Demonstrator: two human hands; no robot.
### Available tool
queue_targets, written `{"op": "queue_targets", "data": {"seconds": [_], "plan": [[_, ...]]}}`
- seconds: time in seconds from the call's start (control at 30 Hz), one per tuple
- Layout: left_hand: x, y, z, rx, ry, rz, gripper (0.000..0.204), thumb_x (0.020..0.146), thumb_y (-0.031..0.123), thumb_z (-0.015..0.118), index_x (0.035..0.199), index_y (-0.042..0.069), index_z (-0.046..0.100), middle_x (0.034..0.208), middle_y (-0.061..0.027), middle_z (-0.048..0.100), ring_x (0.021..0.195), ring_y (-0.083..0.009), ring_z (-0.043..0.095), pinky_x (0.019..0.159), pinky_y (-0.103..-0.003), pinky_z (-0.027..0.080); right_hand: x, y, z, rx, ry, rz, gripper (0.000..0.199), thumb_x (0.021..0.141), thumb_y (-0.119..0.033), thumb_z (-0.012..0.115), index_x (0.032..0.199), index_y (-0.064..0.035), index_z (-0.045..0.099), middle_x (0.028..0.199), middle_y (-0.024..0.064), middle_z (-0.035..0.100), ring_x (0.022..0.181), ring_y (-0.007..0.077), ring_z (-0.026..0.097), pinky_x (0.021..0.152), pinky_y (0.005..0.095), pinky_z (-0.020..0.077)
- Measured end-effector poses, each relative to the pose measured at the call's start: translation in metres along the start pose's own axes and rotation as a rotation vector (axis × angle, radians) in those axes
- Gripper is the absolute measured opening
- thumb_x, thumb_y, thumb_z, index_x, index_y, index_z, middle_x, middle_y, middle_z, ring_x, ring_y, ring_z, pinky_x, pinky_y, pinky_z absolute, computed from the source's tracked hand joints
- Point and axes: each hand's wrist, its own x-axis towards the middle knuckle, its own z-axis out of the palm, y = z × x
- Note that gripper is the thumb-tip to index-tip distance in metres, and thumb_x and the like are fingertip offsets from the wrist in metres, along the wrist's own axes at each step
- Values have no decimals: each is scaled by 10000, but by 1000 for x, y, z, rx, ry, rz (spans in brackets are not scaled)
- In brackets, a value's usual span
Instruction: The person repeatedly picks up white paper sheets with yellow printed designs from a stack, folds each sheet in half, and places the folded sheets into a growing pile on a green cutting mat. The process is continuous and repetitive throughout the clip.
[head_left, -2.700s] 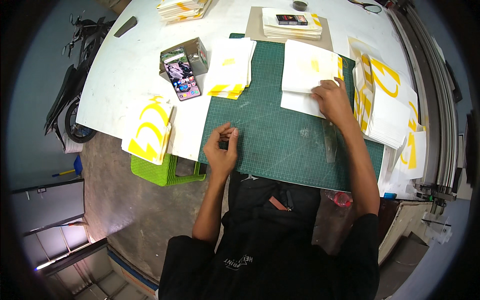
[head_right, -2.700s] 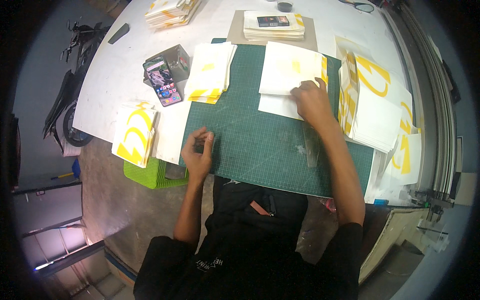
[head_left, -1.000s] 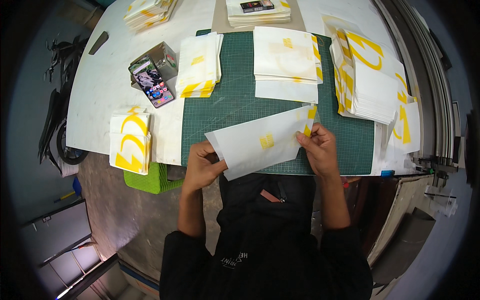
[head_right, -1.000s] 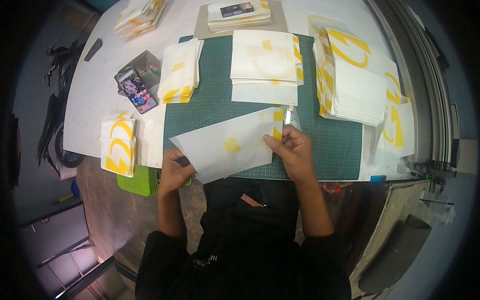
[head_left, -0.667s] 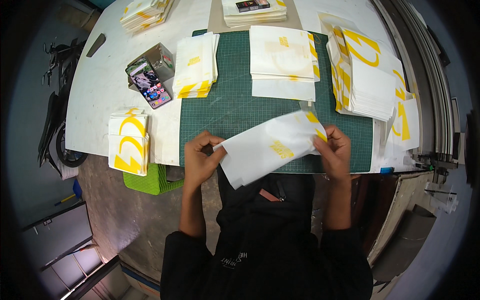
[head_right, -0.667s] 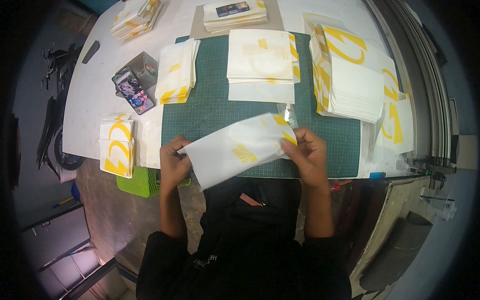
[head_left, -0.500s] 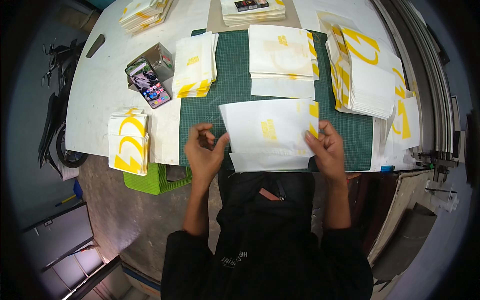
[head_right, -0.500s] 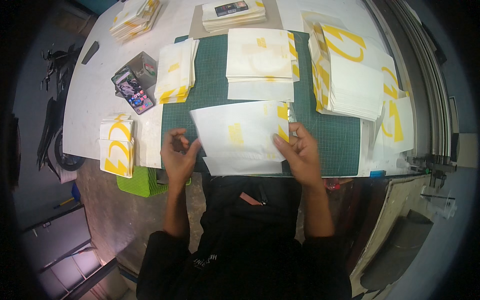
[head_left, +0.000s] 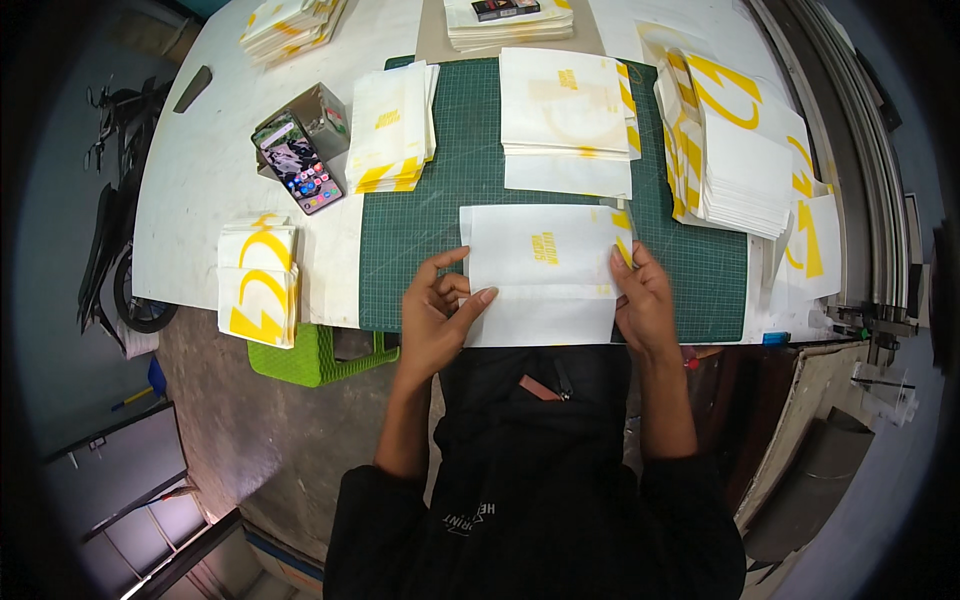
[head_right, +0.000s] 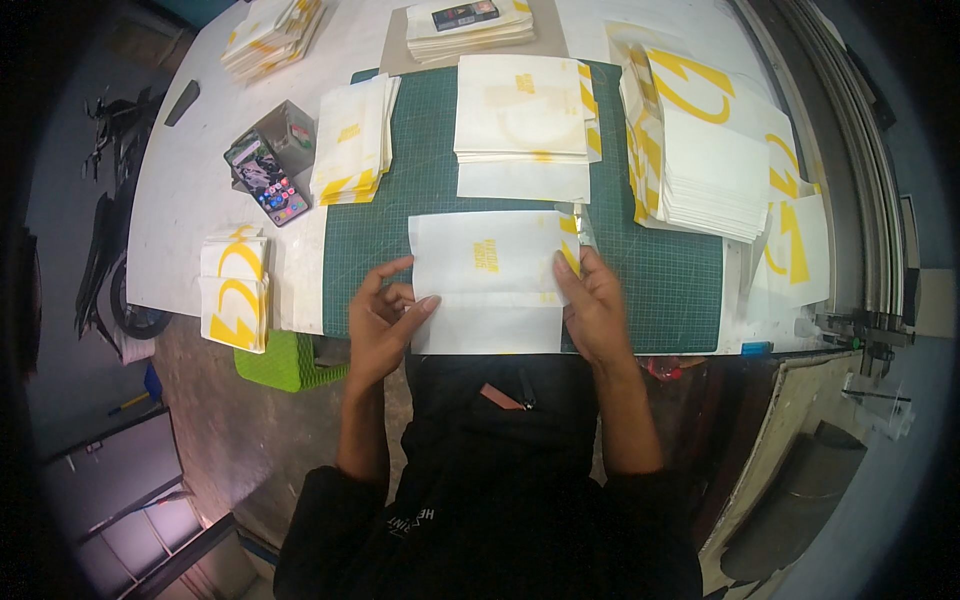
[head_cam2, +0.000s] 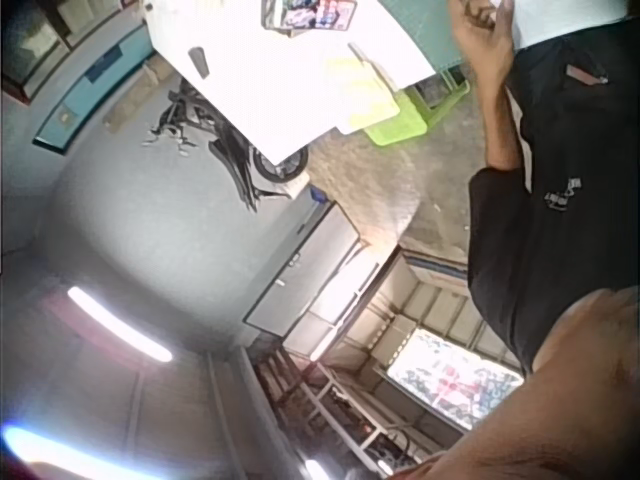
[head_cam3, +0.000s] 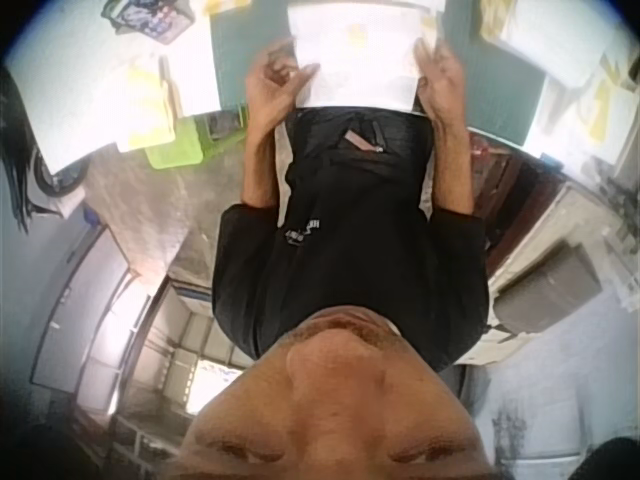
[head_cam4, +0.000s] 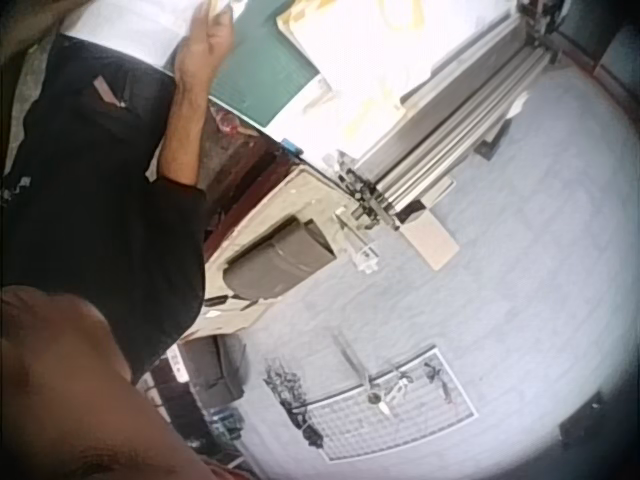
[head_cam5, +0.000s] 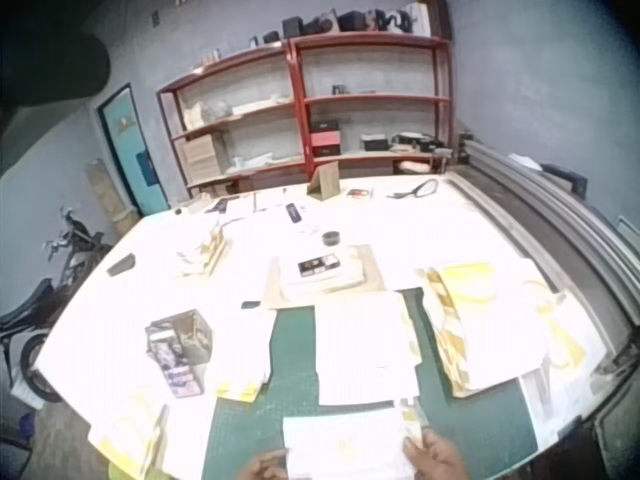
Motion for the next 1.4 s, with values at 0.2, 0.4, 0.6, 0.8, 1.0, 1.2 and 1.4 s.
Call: {"op": "queue_targets", "data": {"seconds": [0.2, 0.4, 0.6, 0.8, 1.0, 1.2, 1.4], "plan": [[1, -14, -2, -94, 33, 70, 523, 925, -83, 748, 1389, -16, 516, 915, -56, 720, 834, -85, 678, 778, -230, 544, -8, -10, 15, -183, 22, -55, 628, 945, 66, 714, 1498, 38, 418, 1256, 187, 700, 1137, 200, 693, 1024, 374, 548], [2, -12, -1, -32, 91, 141, 314, 919, -58, 770, 1219, -31, 680, 919, -36, 679, 872, -84, 620, 801, -235, 494, -17, -5, 4, -436, -147, -260, 458, 918, 65, 758, 1353, 55, 614, 1181, 174, 727, 1081, 181, 702, 936, 316, 568], [-4, 5, -8, 185, -62, 217, 306, 877, -46, 810, 1176, -43, 749, 1009, -74, 685, 929, -107, 619, 821, -249, 490, -16, -3, -4, -482, -86, -157, 233, 899, 56, 789, 1130, 42, 762, 1099, 167, 743, 930, 129, 699, 768, 238, 542], [-6, 15, -7, 169, -62, 202, 318, 862, -37, 823, 1174, -32, 765, 984, -88, 697, 888, -125, 633, 762, -246, 491, -16, -7, -1, -465, -142, -190, 230, 897, 48, 794, 1126, 48, 769, 1023, 162, 746, 891, 126, 694, 729, 232, 529], [-3, 11, -14, 361, -14, 333, 273, 834, -34, 839, 1101, 4, 804, 894, -94, 706, 784, -135, 649, 685, -261, 499, -20, -13, 9, -551, -97, -282, 216, 881, 36, 807, 1096, 38, 788, 1007, 155, 755, 926, 159, 716, 774, 258, 552], [-4, 14, -15, 672, 74, 606, 302, 747, -32, 865, 1033, 51, 814, 847, -98, 662, 771, -208, 640, 705, -291, 499, -25, -13, 11, -788, -52, -450, 188, 836, 0, 838, 1022, -7, 815, 1004, 174, 744, 950, 216, 727, 813, 304, 548], [2, 17, -16, 828, 133, 835, 316, 697, 37, 891, 1000, 81, 815, 840, -61, 650, 847, -224, 600, 716, -334, 489, -24, -26, 34, -1267, 43, -869, 185, 808, -21, 835, 974, -98, 809, 1122, 110, 731, 1189, 271, 646, 1126, 503, 394]]}}
